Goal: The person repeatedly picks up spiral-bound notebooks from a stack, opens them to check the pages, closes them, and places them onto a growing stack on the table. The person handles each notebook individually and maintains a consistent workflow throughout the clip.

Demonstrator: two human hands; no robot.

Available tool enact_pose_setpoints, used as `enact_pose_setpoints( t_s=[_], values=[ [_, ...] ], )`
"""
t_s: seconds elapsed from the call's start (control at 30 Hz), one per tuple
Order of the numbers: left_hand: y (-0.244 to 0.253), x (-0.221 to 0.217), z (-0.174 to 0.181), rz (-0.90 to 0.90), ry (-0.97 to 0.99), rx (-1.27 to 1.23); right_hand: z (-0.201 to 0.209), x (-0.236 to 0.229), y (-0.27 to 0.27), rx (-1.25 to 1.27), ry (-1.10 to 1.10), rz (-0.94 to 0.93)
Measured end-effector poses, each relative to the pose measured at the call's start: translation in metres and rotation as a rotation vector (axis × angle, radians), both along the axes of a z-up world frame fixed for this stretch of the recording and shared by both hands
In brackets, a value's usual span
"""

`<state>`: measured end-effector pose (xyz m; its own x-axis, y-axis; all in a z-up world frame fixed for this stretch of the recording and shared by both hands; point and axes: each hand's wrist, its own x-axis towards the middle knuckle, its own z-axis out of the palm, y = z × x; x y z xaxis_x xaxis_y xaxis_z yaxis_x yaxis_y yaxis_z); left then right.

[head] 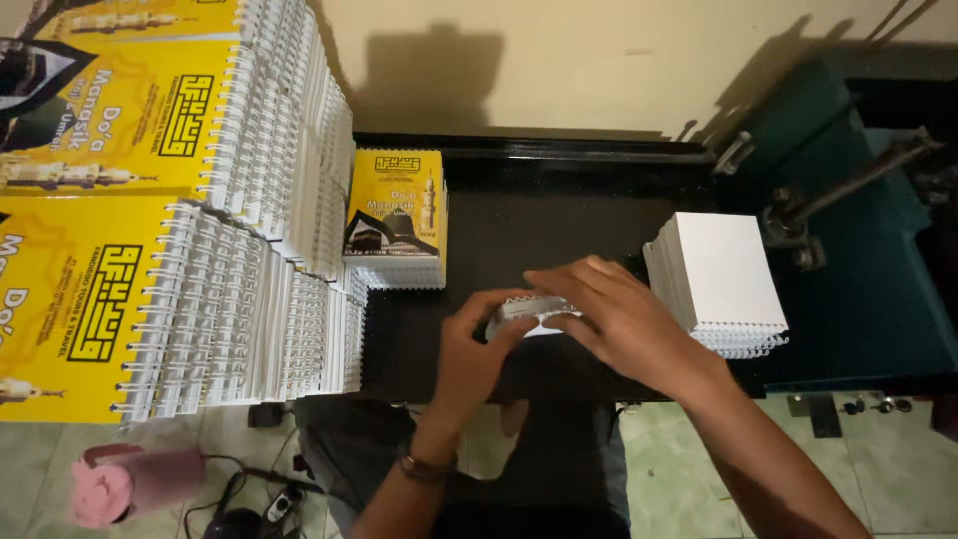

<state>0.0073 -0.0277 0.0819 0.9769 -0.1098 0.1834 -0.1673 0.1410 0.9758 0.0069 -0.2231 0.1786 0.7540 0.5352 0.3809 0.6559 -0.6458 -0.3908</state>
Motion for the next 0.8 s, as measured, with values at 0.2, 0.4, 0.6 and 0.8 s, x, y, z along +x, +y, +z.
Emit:
enact_pose_setpoints(
  t_s=[0.2, 0.4, 0.6, 0.8],
  values=[
    [0.004, 0.003, 0.006, -0.038, 0.067, -0.085, 0.007, 0.004, -0.025, -0.045, 0.144, -0.054],
    [0.002, 0.015, 0.001, -0.173, 0.014, -0.109, 0.008, 0.004, -0.026, -0.009, 0.186, -0.065],
    [0.004, 0.013, 0.003, -0.173, 0.013, -0.067, 0.001, 0.001, -0.031, 0.049, 0.213, -0.093],
    [0.002, 0.018, -0.019, -0.177, -0.018, -0.070, 0.008, 0.000, -0.022, 0.014, 0.239, -0.098]
  ],
)
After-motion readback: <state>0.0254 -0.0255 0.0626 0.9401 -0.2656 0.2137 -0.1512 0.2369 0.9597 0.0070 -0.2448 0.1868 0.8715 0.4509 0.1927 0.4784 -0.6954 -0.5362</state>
